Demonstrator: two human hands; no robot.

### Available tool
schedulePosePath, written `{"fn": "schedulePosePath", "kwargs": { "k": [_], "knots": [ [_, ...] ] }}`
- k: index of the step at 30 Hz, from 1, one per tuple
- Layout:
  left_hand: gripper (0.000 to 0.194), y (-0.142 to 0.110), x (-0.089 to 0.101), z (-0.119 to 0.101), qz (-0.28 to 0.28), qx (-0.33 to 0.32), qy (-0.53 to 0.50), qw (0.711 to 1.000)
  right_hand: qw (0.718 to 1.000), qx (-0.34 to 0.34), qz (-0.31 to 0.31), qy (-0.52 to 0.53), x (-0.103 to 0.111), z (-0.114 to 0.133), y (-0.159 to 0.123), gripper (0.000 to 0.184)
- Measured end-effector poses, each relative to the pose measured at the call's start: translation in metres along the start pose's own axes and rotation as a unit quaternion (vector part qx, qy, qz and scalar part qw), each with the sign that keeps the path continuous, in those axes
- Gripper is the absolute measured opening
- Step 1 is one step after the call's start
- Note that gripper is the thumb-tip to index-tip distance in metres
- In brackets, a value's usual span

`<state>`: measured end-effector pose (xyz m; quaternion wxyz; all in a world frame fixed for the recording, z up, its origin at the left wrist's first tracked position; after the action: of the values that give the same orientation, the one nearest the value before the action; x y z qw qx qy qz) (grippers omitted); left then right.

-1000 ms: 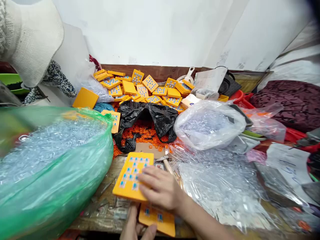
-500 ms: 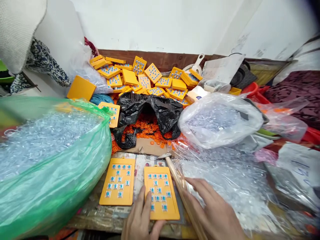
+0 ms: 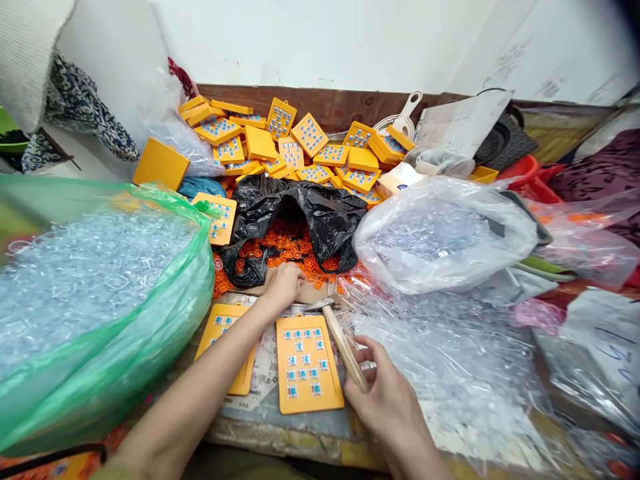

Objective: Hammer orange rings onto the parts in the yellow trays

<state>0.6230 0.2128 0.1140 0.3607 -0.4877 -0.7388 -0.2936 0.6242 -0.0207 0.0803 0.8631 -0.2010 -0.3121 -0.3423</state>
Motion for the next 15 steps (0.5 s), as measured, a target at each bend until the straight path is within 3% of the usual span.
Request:
{"fn": "schedulePosePath", "kwargs": {
  "k": [2,5,9,12,15],
  "knots": [
    [0.011,0.008,-0.011,0.008,0.026,0.012,-0.001,1.000,0.998,0.006,0.018,0.059,0.002,0.000,0.003,0.043],
    [0.011,-0.008,-0.014,0.008,0.034,0.018,-0.013,0.999,0.997,0.027,-0.010,0.072,0.010,0.002,-0.001,0.046],
    [0.033,-0.055,-0.009,-0.014,0.013,0.010,-0.081,0.997,0.993,0.096,-0.073,-0.011,0.024,0.007,-0.023,0.041],
    [0.045,-0.082,-0.016,-0.033,0.006,-0.008,-0.146,0.989,0.980,0.168,-0.055,-0.096,0.022,0.011,-0.038,0.046],
    [0.058,-0.092,-0.033,-0.036,0.026,0.002,-0.165,0.986,0.970,0.208,-0.038,-0.120,0.018,0.014,-0.049,0.056]
  ]
}}
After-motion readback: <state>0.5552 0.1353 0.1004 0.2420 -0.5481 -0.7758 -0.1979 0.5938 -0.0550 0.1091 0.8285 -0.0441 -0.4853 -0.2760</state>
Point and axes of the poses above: each hand's wrist, its own y-axis towards the middle knuckle, its own x-axis out of the back of the hand, z = x × y, the point moved 7 cm from there along y, towards the middle knuckle, and after that the axes turned 9 degrees about z, right-handed, at the moved point
